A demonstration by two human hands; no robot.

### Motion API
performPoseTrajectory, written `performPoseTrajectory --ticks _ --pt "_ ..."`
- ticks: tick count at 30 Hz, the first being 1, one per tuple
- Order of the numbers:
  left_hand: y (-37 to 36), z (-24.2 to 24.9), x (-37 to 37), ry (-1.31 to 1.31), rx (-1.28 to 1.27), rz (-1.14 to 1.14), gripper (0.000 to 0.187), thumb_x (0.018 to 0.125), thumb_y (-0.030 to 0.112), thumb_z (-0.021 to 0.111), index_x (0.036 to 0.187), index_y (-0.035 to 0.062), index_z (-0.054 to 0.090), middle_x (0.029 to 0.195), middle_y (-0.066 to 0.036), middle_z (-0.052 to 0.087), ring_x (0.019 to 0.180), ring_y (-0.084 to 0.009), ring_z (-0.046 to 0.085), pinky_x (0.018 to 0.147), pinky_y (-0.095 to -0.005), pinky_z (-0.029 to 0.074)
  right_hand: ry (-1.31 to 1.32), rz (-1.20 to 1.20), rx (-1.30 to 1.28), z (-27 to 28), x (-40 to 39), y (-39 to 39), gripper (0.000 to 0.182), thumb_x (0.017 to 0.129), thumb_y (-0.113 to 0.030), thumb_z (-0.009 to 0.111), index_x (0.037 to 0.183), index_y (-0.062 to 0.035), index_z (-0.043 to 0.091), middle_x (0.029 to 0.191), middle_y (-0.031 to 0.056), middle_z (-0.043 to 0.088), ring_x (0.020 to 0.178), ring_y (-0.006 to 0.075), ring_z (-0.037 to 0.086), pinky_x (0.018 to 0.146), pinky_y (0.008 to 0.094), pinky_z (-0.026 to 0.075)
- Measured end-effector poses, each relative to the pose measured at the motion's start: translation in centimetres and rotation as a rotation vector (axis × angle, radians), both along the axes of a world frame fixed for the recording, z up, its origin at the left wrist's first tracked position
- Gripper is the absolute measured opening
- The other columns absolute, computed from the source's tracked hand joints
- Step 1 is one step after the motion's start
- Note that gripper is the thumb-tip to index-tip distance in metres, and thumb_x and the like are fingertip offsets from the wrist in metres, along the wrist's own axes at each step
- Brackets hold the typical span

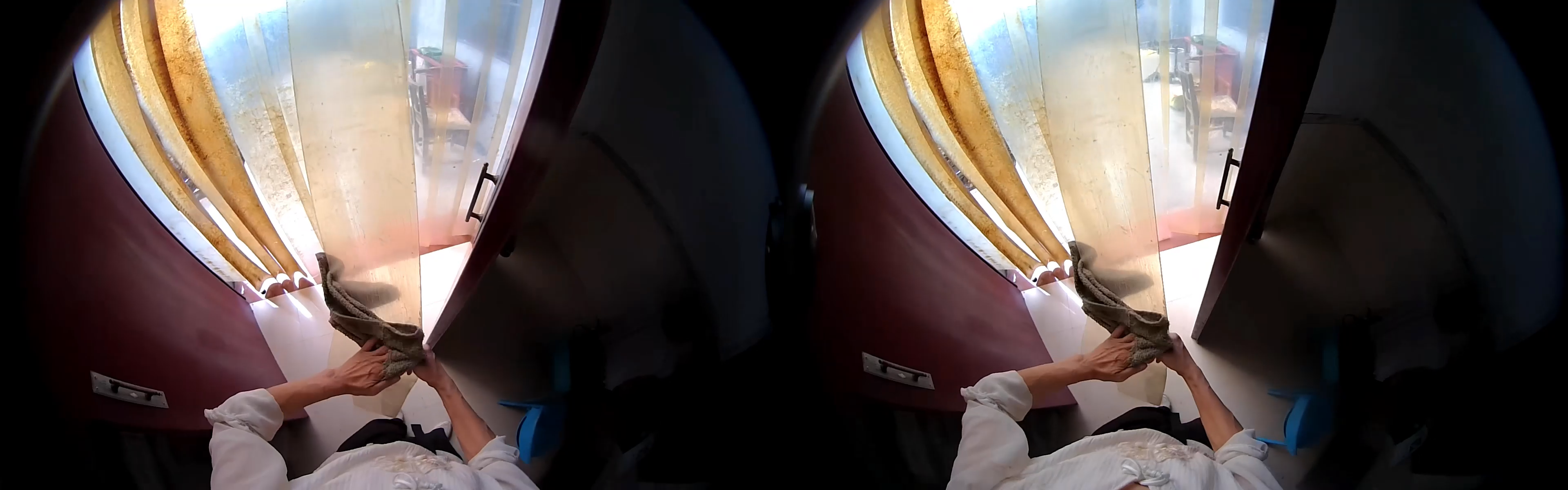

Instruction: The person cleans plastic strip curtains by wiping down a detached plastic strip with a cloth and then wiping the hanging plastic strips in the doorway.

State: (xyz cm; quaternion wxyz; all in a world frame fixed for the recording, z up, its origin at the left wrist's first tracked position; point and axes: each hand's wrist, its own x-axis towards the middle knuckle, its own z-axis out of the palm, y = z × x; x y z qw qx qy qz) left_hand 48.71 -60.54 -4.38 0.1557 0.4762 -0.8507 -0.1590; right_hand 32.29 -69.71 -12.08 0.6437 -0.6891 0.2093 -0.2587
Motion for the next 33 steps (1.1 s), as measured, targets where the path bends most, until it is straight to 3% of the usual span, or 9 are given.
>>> performPoseTrajectory --ticks 2,3,4,7,14,24,27,31,33 --pt "-0.6 2.4 1.4 0.017 0.184 -0.021 0.027 0.088 0.032 0.049 0.099 0.0087 0.058 0.102 -0.013 0.058 0.097 -0.0276 0.054 0.085 -0.0392 0.043 0.021 0.116 0.187 1.2 0.4 1.5 0.020 0.090 -0.014 0.050 0.082 -0.0015 0.064 0.068 0.0054 0.066 0.058 0.0091 0.060 0.052 0.0206 0.044" --pt "-1.3 1.5 2.3 0.117 -0.176 0.048 0.029 0.087 0.032 0.050 0.091 0.0039 0.059 0.087 -0.014 0.060 0.082 -0.0301 0.056 0.073 -0.0391 0.045 0.032 0.191 0.376 3.0 0.6 2.5 0.020 0.090 -0.015 0.051 0.082 -0.0006 0.063 0.070 0.0064 0.067 0.058 0.0087 0.060 0.052 0.0202 0.043" --pt "-2.8 4.7 2.6 0.069 0.081 0.171 0.034 0.088 0.032 0.050 0.090 -0.0003 0.057 0.087 -0.018 0.059 0.083 -0.0335 0.054 0.074 -0.0417 0.043 0.105 0.223 0.372 5.3 0.7 3.0 0.022 0.092 -0.015 0.050 0.083 0.0005 0.062 0.073 0.0079 0.068 0.058 0.0081 0.060 0.052 0.0197 0.043" --pt "-9.6 10.2 5.4 0.094 -0.399 0.367 0.038 0.087 0.031 0.052 0.094 -0.0059 0.056 0.089 -0.022 0.058 0.081 -0.0366 0.055 0.077 -0.0441 0.042 0.051 0.297 0.327 6.0 0.4 3.3 0.019 0.092 -0.013 0.051 0.083 0.0010 0.061 0.074 0.0092 0.068 0.059 0.0089 0.062 0.051 0.0191 0.044" --pt "-23.1 21.9 12.7 0.124 -0.545 0.808 0.039 0.087 0.034 0.046 0.113 0.0059 0.054 0.106 -0.022 0.057 0.099 -0.0380 0.052 0.086 -0.0447 0.041 0.121 0.242 0.241 9.2 -0.8 4.1 0.021 0.092 -0.015 0.052 0.083 0.0010 0.062 0.074 0.0081 0.068 0.058 0.0067 0.058 0.052 0.0185 0.044" --pt "-27.9 17.0 9.8 0.162 -1.079 1.327 0.070 0.075 0.033 0.064 0.134 0.0090 0.036 0.126 -0.027 0.036 0.119 -0.0441 0.029 0.095 -0.0545 0.024 0.147 0.133 0.244 8.0 -0.7 3.0 0.023 0.093 -0.019 0.051 0.085 0.0003 0.061 0.076 0.0097 0.068 0.060 0.0084 0.060 0.052 0.0192 0.043" --pt "-26.3 12.4 7.6 0.237 -0.837 1.276 0.055 0.089 0.039 0.039 0.132 0.0043 0.038 0.132 -0.023 0.038 0.122 -0.0432 0.030 0.096 -0.0626 0.015 0.162 0.099 0.252 7.0 -0.4 2.6 0.025 0.094 -0.021 0.049 0.085 -0.0003 0.060 0.077 0.0101 0.068 0.061 0.0100 0.061 0.053 0.0200 0.043" --pt "-16.6 3.3 4.2 0.439 0.006 0.901 0.040 0.093 0.034 0.034 0.099 0.0042 0.059 0.090 -0.026 0.060 0.086 -0.0430 0.056 0.078 -0.0565 0.038 0.223 0.010 0.265 5.4 0.5 1.6 0.029 0.095 -0.023 0.046 0.083 -0.0002 0.060 0.077 0.0116 0.068 0.061 0.0123 0.063 0.055 0.0223 0.046" --pt "-11.9 -5.8 1.4 0.313 -0.387 0.966 0.042 0.093 0.031 0.035 0.089 -0.0035 0.058 0.079 -0.028 0.059 0.080 -0.0446 0.056 0.076 -0.0498 0.042 0.246 0.019 0.274 3.5 0.4 1.4 0.029 0.095 -0.023 0.046 0.082 -0.0001 0.060 0.076 0.0115 0.068 0.061 0.0127 0.063 0.055 0.0228 0.048"
